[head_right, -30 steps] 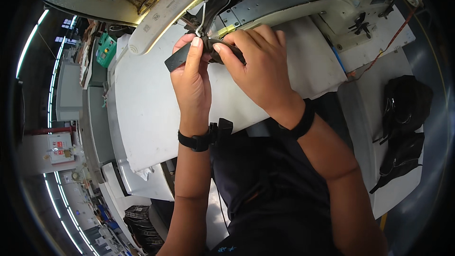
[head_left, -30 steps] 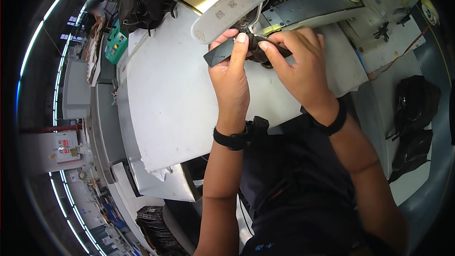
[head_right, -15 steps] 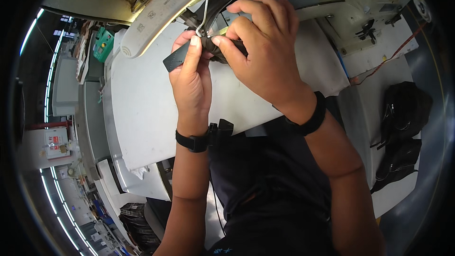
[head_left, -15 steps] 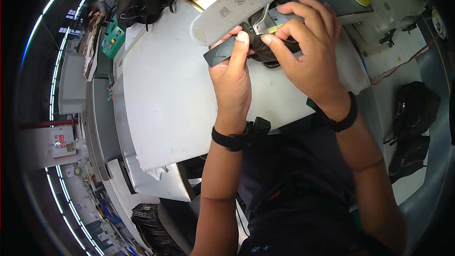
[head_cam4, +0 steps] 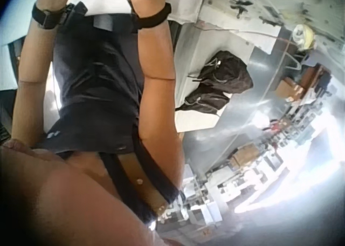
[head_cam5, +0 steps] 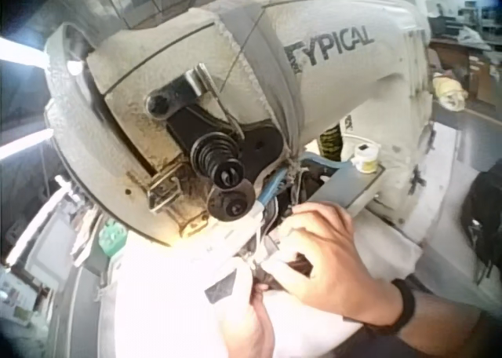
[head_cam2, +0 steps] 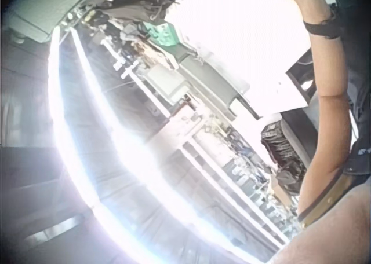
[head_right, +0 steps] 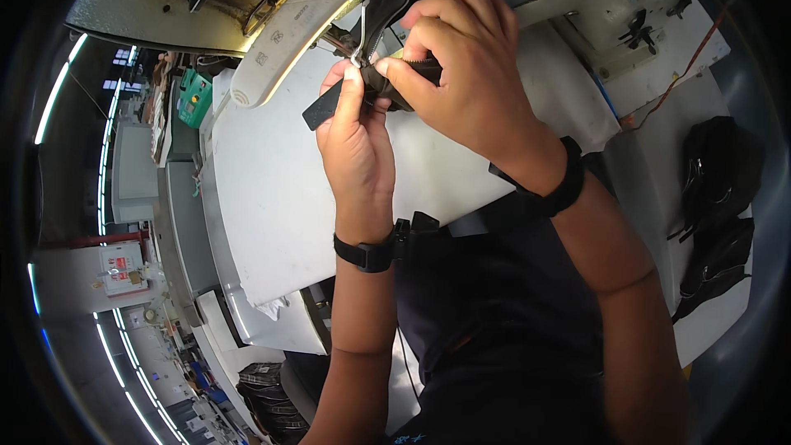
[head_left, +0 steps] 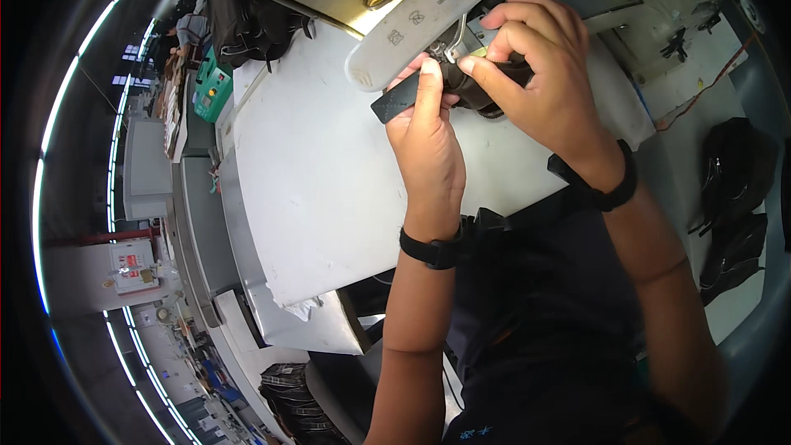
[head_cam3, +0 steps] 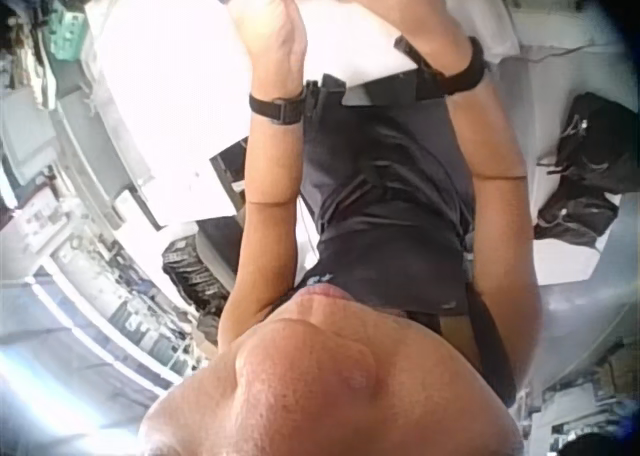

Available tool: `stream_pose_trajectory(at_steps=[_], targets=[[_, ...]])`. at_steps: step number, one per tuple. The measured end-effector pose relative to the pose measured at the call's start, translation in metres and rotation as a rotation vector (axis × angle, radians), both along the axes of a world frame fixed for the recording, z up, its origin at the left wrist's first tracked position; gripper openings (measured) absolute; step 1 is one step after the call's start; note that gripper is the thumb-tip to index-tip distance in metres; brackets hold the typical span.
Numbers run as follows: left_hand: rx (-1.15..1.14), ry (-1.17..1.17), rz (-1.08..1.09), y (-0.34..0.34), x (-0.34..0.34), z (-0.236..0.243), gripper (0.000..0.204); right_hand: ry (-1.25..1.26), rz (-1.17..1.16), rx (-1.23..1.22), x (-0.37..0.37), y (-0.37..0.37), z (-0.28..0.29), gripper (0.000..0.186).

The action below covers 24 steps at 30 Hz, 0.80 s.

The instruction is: Sewing and assembling a leather bag using an industrial sewing machine.

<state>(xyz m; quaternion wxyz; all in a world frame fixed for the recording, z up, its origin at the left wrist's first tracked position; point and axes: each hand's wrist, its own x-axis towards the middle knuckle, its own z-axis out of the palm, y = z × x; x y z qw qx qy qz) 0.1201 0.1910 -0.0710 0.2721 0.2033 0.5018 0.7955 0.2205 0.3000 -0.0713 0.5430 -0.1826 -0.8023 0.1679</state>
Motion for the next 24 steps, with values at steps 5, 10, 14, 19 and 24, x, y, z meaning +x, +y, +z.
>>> stream_pose_trajectory(at_steps=[5,10,14,19,24], targets=[[0.023,-0.026,0.011,0.003,0.001,0.000,0.024,0.019,0.020,-0.028,-0.001,0.002,0.000,0.025],[0.023,-0.005,0.026,0.005,0.005,-0.004,0.022,0.029,0.012,-0.019,-0.004,0.004,-0.003,0.026],[0.060,0.038,0.083,0.013,0.014,-0.008,0.031,0.055,-0.003,-0.010,-0.007,0.004,-0.003,0.025],[0.098,0.036,0.090,0.016,0.017,-0.009,0.026,0.072,-0.026,-0.022,-0.008,0.003,-0.003,0.022],[0.092,0.040,0.122,0.016,0.017,-0.010,0.026,0.072,-0.032,-0.035,-0.009,0.003,-0.003,0.021]])
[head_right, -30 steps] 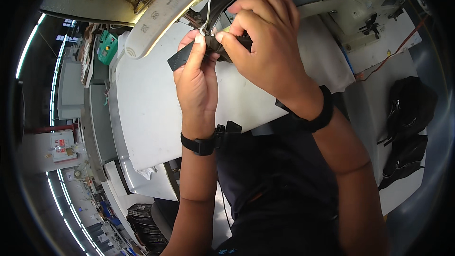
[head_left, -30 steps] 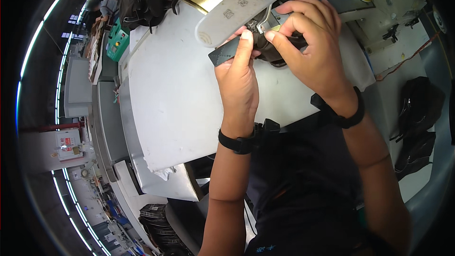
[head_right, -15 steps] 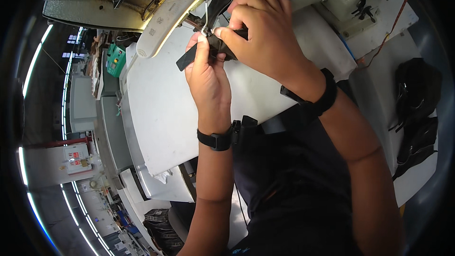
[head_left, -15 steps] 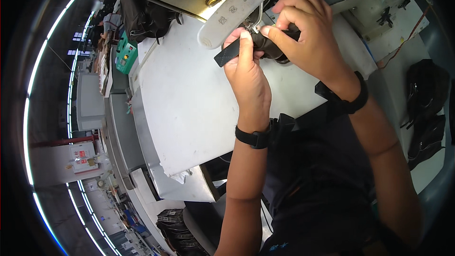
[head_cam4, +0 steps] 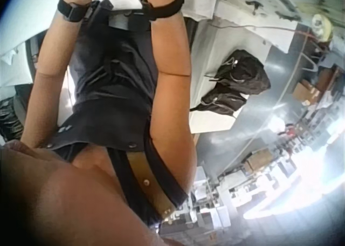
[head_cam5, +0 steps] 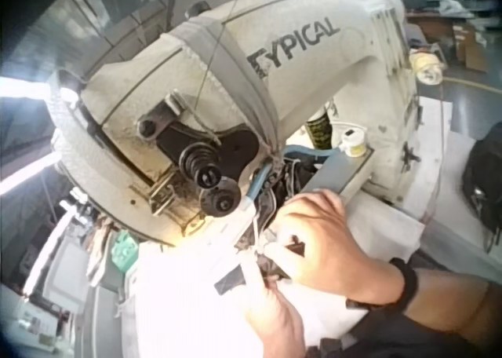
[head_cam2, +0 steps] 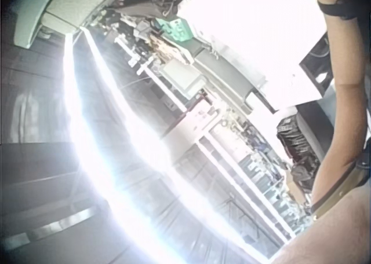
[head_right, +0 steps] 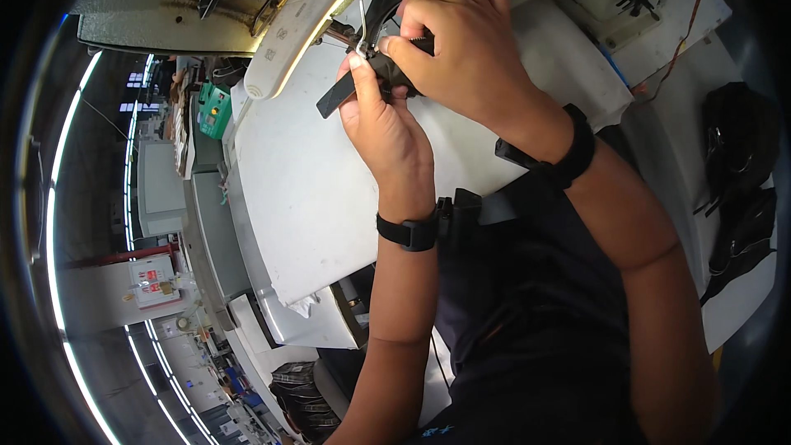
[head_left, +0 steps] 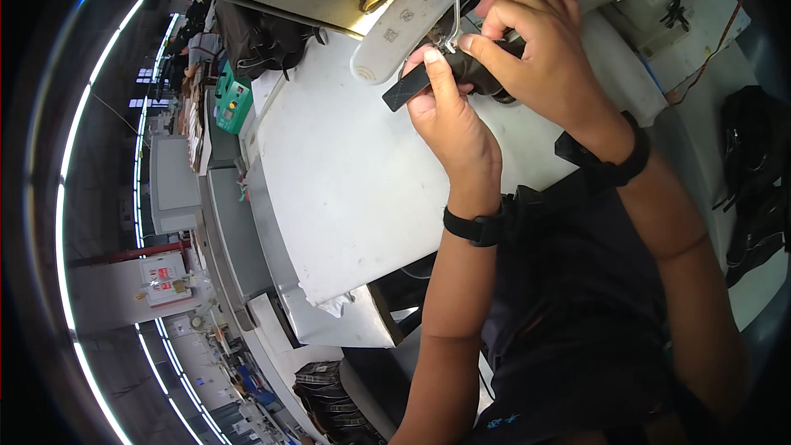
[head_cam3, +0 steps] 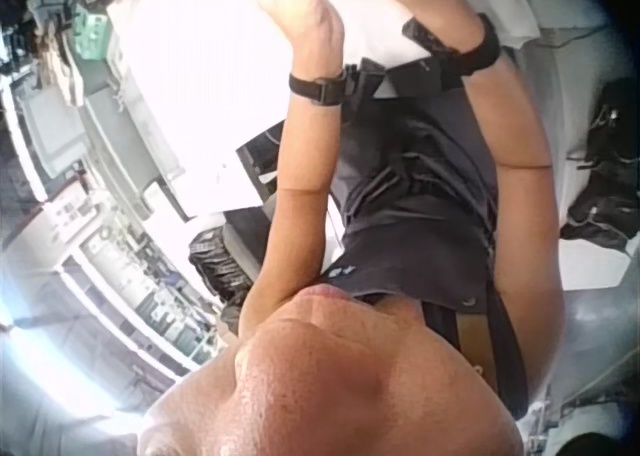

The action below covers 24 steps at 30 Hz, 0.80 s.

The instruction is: Sewing and assembling a leather bag using an industrial sewing machine.

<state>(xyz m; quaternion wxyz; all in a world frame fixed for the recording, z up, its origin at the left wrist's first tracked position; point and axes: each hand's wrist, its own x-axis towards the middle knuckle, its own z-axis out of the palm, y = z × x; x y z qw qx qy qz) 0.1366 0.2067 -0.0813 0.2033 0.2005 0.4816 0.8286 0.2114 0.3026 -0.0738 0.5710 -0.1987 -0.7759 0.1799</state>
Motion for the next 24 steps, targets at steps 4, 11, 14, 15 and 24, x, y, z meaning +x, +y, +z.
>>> stream_pose_trajectory(at_steps=[4,11,14,15,24], targets=[[0.006,0.025,-0.017,0.002,0.000,0.000,0.026,-0.020,-0.009,-0.039,-0.003,0.000,0.000,0.021],[-0.032,-0.003,-0.001,0.002,-0.001,0.004,0.028,0.017,-0.021,-0.089,-0.006,-0.003,0.003,0.023],[-0.037,0.012,-0.023,0.002,-0.001,0.004,0.029,-0.036,-0.007,-0.132,-0.004,-0.004,0.004,0.022],[-0.035,0.020,-0.015,0.003,-0.001,0.004,0.028,-0.085,0.002,-0.158,-0.003,-0.004,0.003,0.021],[-0.054,-0.011,-0.015,0.005,-0.002,0.010,0.027,0.009,-0.067,-0.093,-0.013,-0.003,0.001,0.019]])
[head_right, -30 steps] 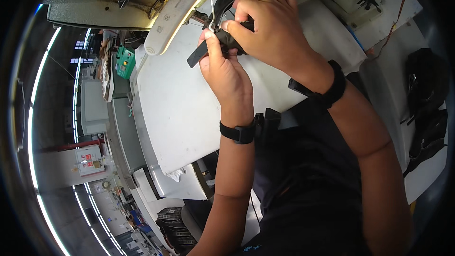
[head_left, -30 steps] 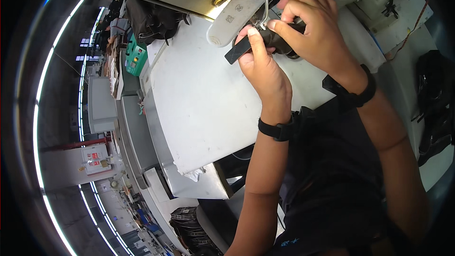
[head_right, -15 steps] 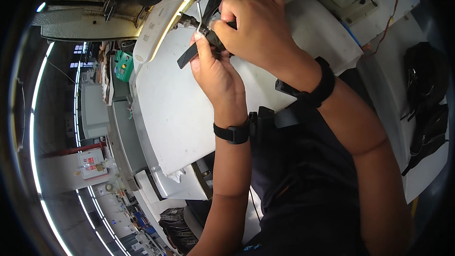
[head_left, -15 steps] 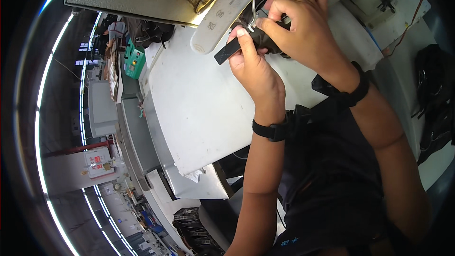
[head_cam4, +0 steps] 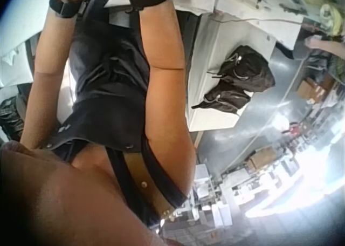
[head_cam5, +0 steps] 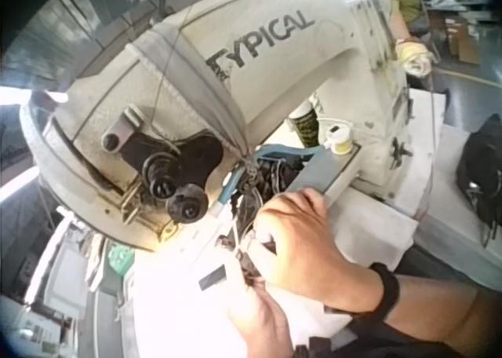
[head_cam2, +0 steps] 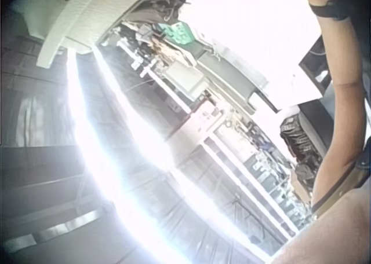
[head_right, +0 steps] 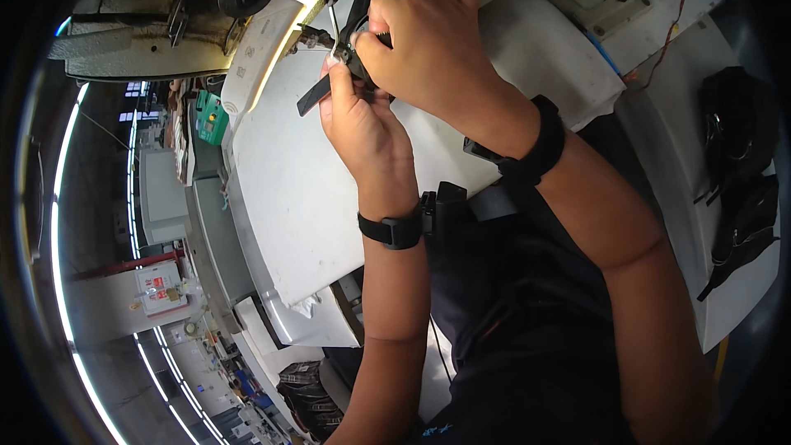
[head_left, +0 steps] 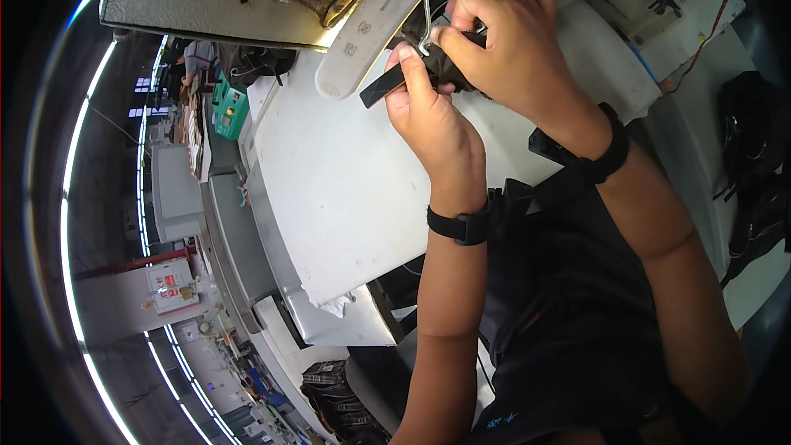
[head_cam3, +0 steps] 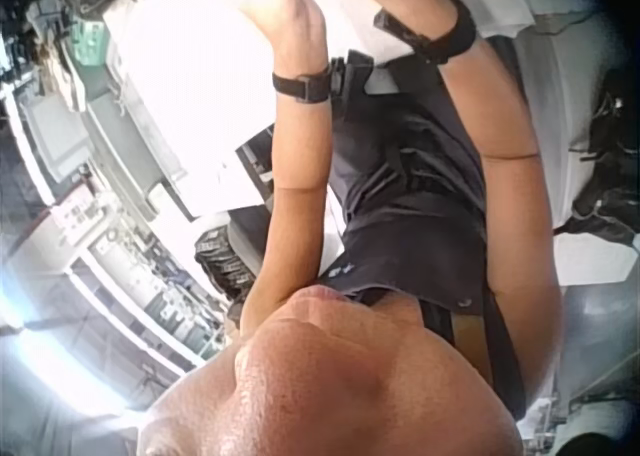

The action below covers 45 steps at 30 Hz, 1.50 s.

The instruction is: Sewing and assembling a leather bag using an industrial sewing machine.

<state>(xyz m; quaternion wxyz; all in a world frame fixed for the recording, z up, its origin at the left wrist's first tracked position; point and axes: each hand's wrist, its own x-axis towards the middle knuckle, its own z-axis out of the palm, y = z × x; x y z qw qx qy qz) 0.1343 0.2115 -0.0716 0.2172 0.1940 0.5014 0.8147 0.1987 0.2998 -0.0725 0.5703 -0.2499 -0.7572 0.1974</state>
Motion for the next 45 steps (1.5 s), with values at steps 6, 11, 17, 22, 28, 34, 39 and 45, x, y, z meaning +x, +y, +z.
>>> stream_pose_trajectory(at_steps=[6,11,17,22,28,34,39,45], targets=[[-0.036,-0.031,-0.027,-0.005,-0.004,0.003,0.026,-0.065,0.037,-0.022,0.004,0.000,0.005,0.019],[-0.009,-0.063,-0.012,-0.010,0.002,-0.002,0.029,-0.114,0.037,-0.054,0.007,0.000,0.006,0.018],[0.006,-0.010,0.015,-0.012,0.007,-0.006,0.031,-0.051,0.100,-0.012,0.013,-0.001,0.005,0.017],[-0.003,-0.004,-0.036,-0.013,0.004,-0.008,0.033,-0.049,0.095,-0.046,0.012,-0.002,0.001,0.017],[-0.031,-0.006,-0.006,-0.011,0.007,-0.008,0.035,-0.006,0.080,-0.038,0.008,-0.002,-0.002,0.018],[0.004,-0.022,0.017,-0.007,0.007,-0.010,0.032,-0.004,0.087,-0.002,0.010,0.000,0.000,0.016],[0.053,0.005,0.008,-0.007,0.006,-0.014,0.033,0.027,0.075,0.083,0.006,0.003,-0.001,0.017],[0.081,0.023,0.097,0.005,0.012,-0.018,0.030,-0.094,0.133,0.049,0.013,0.003,0.000,0.015]])
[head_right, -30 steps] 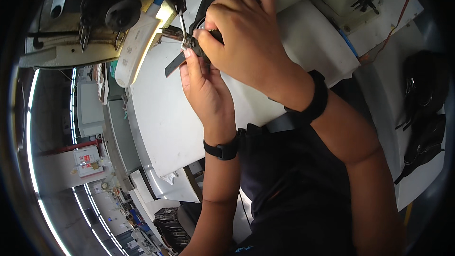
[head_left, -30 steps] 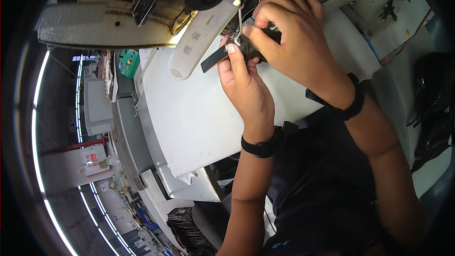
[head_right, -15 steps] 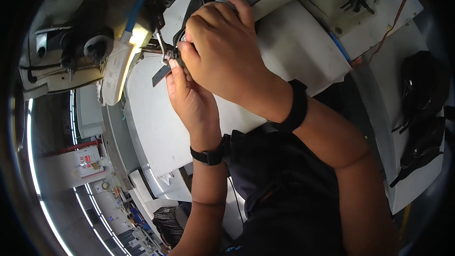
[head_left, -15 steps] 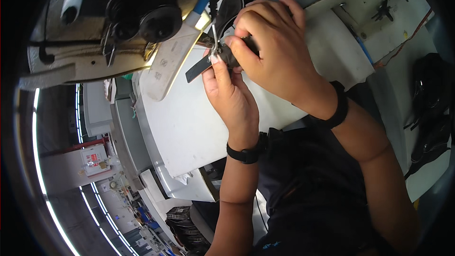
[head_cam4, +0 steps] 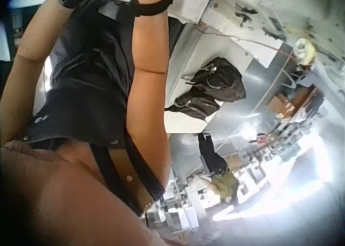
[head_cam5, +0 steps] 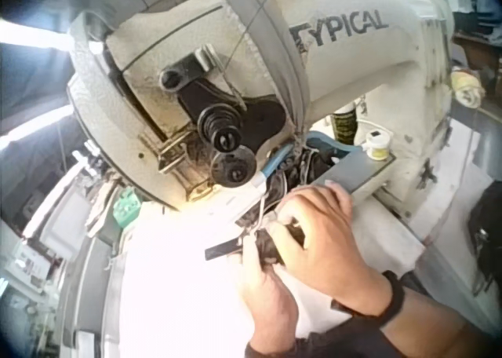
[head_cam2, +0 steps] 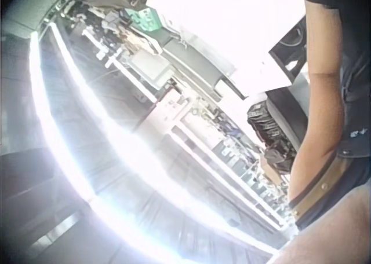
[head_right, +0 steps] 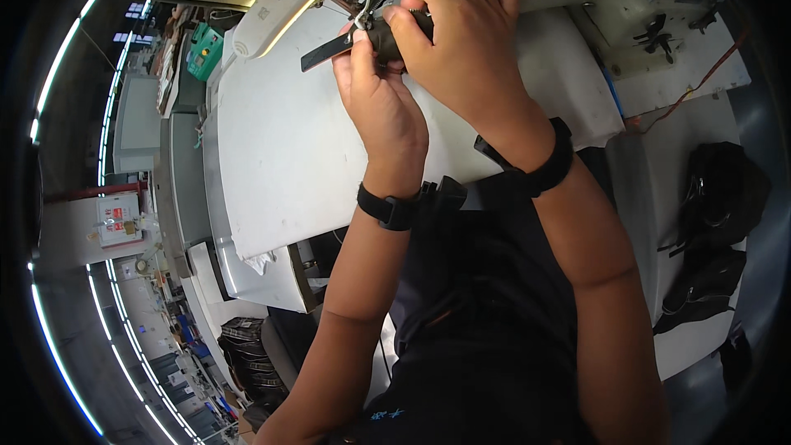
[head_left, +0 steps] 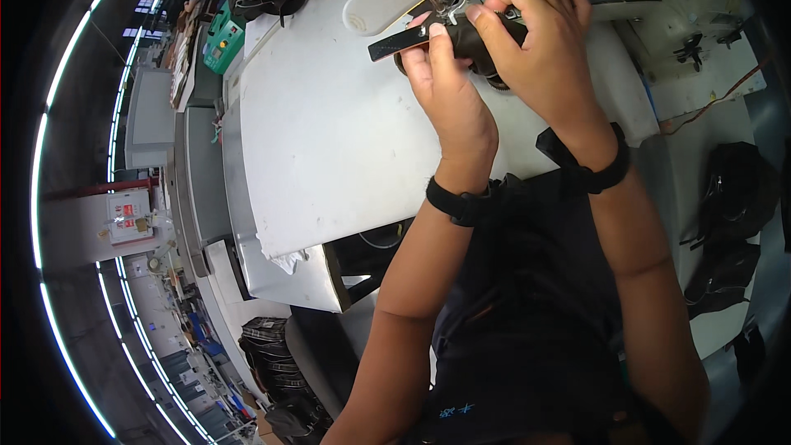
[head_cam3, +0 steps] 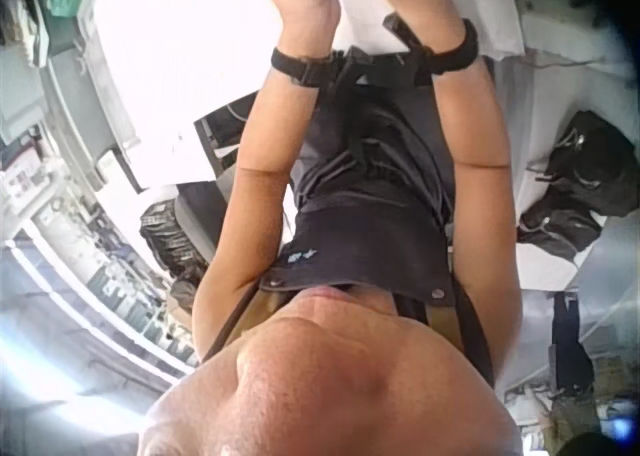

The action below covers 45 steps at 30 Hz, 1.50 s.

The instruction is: Sewing and assembling a leather bag using an industrial sewing machine.

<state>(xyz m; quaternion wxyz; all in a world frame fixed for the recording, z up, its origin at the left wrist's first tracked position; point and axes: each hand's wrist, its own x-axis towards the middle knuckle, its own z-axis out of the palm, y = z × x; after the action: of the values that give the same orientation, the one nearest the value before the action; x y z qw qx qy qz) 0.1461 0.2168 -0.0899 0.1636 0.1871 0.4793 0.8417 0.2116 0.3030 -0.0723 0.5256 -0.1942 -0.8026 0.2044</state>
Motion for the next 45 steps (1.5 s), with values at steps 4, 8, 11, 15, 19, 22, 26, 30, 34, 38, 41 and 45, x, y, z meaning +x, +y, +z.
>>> stream_pose_trajectory(at_steps=[4,8,11,15,19,22,26,30,34,38,41,45], targets=[[0.010,0.066,-0.003,0.003,0.003,-0.004,0.032,-0.024,0.005,0.026,0.003,-0.003,0.008,0.015],[-0.048,0.135,0.072,0.007,0.006,-0.005,0.034,0.004,0.006,-0.013,0.005,-0.008,0.016,0.013],[-0.007,0.118,0.061,0.009,0.010,-0.008,0.036,-0.024,0.002,-0.043,0.006,-0.009,0.014,0.013],[-0.010,0.124,0.068,0.011,0.010,-0.010,0.039,-0.001,-0.007,0.032,0.000,-0.002,0.005,0.015],[-0.038,0.120,0.081,0.011,0.009,-0.010,0.041,0.114,-0.033,0.030,-0.006,0.000,-0.002,0.017],[-0.100,0.180,0.150,0.012,0.009,-0.010,0.038,0.074,-0.041,0.010,-0.004,-0.003,-0.002,0.016],[-0.112,0.148,0.100,0.011,0.008,-0.011,0.042,0.032,-0.032,-0.032,-0.002,-0.004,0.000,0.016],[-0.149,0.163,0.121,0.010,0.006,-0.010,0.041,0.035,-0.028,-0.048,-0.002,-0.005,-0.002,0.016],[-0.130,0.143,0.084,0.005,0.009,-0.004,0.037,0.092,-0.050,0.017,-0.005,-0.001,-0.004,0.016],[-0.085,0.076,0.010,-0.004,-0.002,0.003,0.031,0.079,-0.050,0.007,-0.003,-0.009,-0.002,0.017],[-0.076,0.023,-0.160,-0.007,-0.033,0.006,0.033,0.018,-0.102,0.019,0.007,-0.034,-0.001,0.013],[-0.068,0.180,-0.351,-0.009,-0.062,0.002,0.038,-0.009,-0.071,0.086,0.020,-0.033,0.002,0.009]])
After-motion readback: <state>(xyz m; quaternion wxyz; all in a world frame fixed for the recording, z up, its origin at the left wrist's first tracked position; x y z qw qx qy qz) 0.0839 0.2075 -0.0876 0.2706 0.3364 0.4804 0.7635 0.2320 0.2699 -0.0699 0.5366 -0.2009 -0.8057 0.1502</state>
